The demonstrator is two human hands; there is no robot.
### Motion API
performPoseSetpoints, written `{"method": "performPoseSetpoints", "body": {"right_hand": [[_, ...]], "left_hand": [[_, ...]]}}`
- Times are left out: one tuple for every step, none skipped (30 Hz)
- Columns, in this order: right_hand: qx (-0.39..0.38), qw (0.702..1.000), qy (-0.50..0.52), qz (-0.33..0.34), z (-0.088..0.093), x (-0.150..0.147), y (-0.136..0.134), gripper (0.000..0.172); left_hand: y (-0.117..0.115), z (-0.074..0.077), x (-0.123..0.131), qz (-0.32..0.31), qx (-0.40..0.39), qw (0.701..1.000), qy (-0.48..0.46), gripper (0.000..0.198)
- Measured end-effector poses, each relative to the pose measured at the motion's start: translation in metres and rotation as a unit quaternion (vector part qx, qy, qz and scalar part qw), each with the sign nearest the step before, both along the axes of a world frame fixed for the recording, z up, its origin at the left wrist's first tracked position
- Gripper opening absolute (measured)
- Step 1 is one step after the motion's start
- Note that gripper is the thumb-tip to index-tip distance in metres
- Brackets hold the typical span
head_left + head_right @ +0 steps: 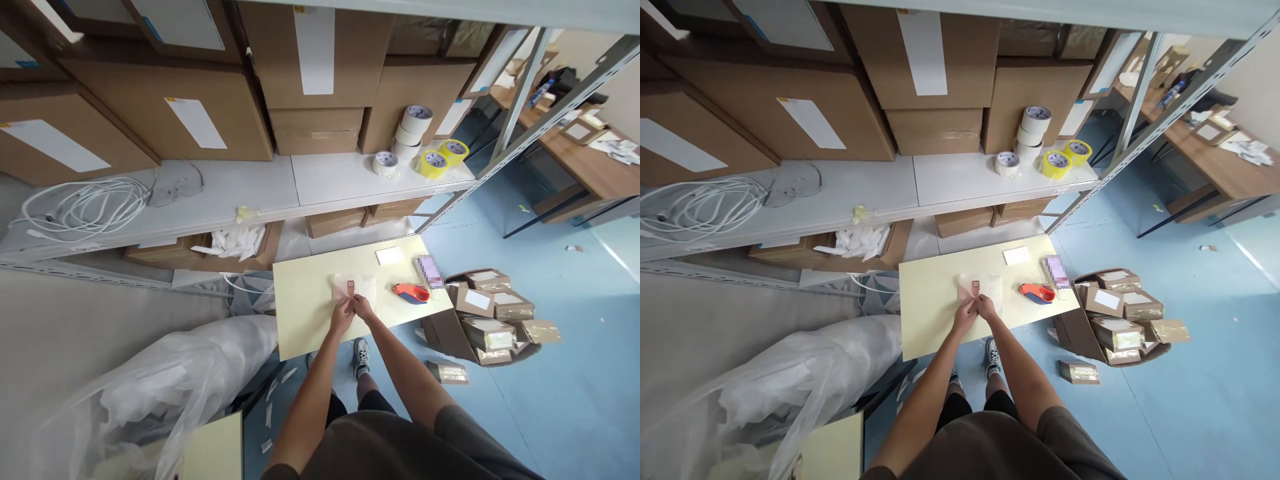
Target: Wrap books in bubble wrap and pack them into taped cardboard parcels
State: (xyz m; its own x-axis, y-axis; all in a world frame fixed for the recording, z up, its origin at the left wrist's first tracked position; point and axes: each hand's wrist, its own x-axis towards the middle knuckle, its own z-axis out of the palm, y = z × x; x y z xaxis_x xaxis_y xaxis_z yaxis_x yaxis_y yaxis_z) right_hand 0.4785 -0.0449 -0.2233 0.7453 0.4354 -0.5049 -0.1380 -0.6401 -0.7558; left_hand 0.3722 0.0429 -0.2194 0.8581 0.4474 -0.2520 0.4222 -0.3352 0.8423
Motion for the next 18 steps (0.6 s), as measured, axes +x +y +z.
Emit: {"method": "performPoseSetpoints", "body": {"right_hand": [[-0.023, 1.0, -0.019, -0.008, 0.001, 0.004, -0.003, 0.024], [-0.044, 0.998, -0.042, -0.021, 0.003, 0.007, -0.005, 0.023], [-0.062, 0.995, -0.067, -0.036, 0.005, 0.008, -0.007, 0.026], [-0.074, 0.992, -0.091, -0.045, 0.008, 0.008, -0.008, 0.032], [-0.076, 0.99, -0.108, -0.045, 0.011, 0.007, -0.008, 0.038], [-0.068, 0.99, -0.115, -0.035, 0.013, 0.005, -0.009, 0.043], [-0.053, 0.992, -0.114, -0.013, 0.015, 0.002, -0.009, 0.045], [-0.037, 0.993, -0.109, 0.016, 0.017, -0.001, -0.008, 0.045], [-0.026, 0.993, -0.101, 0.049, 0.017, -0.005, -0.009, 0.044], [-0.021, 0.992, -0.093, 0.08, 0.018, -0.008, -0.009, 0.042], [-0.022, 0.99, -0.085, 0.108, 0.017, -0.011, -0.009, 0.038], [-0.027, 0.988, -0.078, 0.131, 0.016, -0.013, -0.01, 0.035], [-0.035, 0.986, -0.072, 0.148, 0.015, -0.015, -0.011, 0.033], [-0.044, 0.984, -0.069, 0.159, 0.013, -0.016, -0.012, 0.032], [-0.054, 0.982, -0.072, 0.163, 0.011, -0.016, -0.013, 0.032], [-0.063, 0.981, -0.08, 0.163, 0.01, -0.016, -0.013, 0.032], [-0.071, 0.981, -0.088, 0.159, 0.008, -0.016, -0.012, 0.033], [-0.076, 0.981, -0.094, 0.15, 0.006, -0.015, -0.011, 0.035]], "left_hand": [[-0.002, -0.003, -0.001, -0.031, 0.008, 0.999, 0.005, 0.052], [-0.004, -0.005, -0.001, -0.061, 0.02, 0.998, 0.014, 0.052], [-0.005, -0.006, -0.002, -0.085, 0.031, 0.996, 0.026, 0.053], [-0.007, -0.007, -0.003, -0.105, 0.039, 0.993, 0.04, 0.056], [-0.009, -0.007, -0.002, -0.121, 0.043, 0.99, 0.053, 0.058], [-0.011, -0.007, -0.001, -0.127, 0.04, 0.989, 0.064, 0.061], [-0.013, -0.006, 0.0, -0.118, 0.026, 0.99, 0.068, 0.064], [-0.014, -0.005, 0.002, -0.102, 0.008, 0.992, 0.067, 0.066], [-0.016, -0.004, 0.003, -0.084, -0.008, 0.994, 0.062, 0.066], [-0.016, -0.003, 0.004, -0.067, -0.023, 0.996, 0.052, 0.065], [-0.015, -0.002, 0.003, -0.055, -0.037, 0.997, 0.038, 0.063], [-0.014, -0.001, 0.001, -0.053, -0.049, 0.997, 0.022, 0.061], [-0.011, 0.0, -0.002, -0.056, -0.057, 0.997, 0.006, 0.058], [-0.007, 0.001, -0.005, -0.057, -0.062, 0.996, -0.006, 0.055], [-0.003, 0.002, -0.009, -0.046, -0.062, 0.997, -0.011, 0.052], [0.002, 0.003, -0.012, -0.016, -0.057, 0.998, -0.006, 0.049], [0.008, 0.003, -0.016, 0.03, -0.048, 0.998, 0.01, 0.047], [0.014, 0.002, -0.018, 0.082, -0.038, 0.995, 0.031, 0.044]]}}
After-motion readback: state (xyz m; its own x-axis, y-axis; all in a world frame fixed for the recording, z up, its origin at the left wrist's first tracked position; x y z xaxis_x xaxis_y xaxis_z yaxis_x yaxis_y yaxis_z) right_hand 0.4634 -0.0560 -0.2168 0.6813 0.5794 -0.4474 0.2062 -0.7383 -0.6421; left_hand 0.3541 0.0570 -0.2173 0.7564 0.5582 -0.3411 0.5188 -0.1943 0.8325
